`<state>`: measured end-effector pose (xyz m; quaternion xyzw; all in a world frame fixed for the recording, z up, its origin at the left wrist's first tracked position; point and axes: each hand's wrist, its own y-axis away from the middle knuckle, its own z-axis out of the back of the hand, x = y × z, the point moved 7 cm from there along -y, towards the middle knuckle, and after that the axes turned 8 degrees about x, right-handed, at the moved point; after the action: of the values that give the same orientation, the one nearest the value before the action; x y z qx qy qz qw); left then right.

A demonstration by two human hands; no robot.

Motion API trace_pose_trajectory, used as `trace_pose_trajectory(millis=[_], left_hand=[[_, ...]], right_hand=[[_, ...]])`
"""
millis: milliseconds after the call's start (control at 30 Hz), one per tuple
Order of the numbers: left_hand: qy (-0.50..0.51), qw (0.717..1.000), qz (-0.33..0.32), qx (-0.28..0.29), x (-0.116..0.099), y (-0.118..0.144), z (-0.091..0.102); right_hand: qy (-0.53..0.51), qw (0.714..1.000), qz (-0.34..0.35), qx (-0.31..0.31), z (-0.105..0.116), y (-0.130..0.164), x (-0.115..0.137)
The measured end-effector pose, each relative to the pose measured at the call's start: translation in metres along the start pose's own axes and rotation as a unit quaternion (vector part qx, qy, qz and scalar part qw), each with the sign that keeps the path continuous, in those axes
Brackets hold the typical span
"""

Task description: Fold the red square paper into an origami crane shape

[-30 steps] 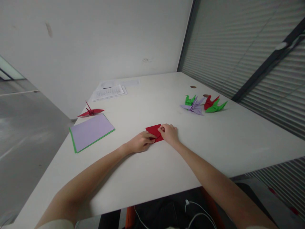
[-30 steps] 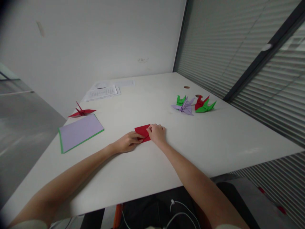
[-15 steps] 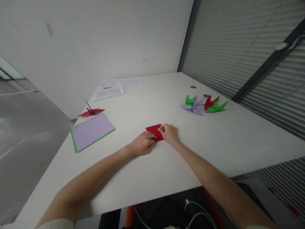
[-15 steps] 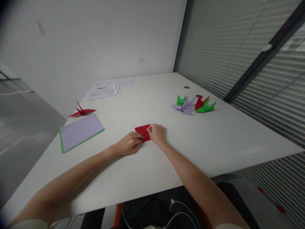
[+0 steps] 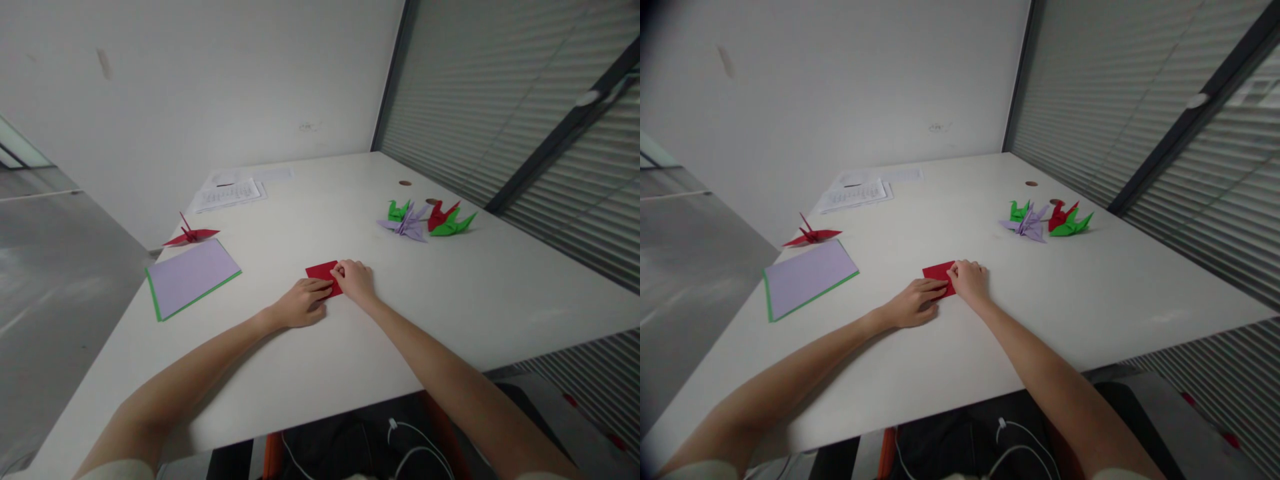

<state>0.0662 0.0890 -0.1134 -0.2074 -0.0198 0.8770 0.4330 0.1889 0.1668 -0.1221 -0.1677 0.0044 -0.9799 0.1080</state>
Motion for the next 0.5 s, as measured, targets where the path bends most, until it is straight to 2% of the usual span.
trace_pose_trajectory(millis=[300, 500], left_hand=[[0.079, 0.996, 0.018, 0.038, 0.024, 0.0, 0.001], [0.06, 0.998, 0.01, 0.035, 0.028, -0.004, -0.001]], right_hand=[[0.0, 1.0, 0.0, -0.001, 0.0, 0.0, 0.0], [-0.002, 1.0, 0.0, 0.001, -0.001, 0.0, -0.001]])
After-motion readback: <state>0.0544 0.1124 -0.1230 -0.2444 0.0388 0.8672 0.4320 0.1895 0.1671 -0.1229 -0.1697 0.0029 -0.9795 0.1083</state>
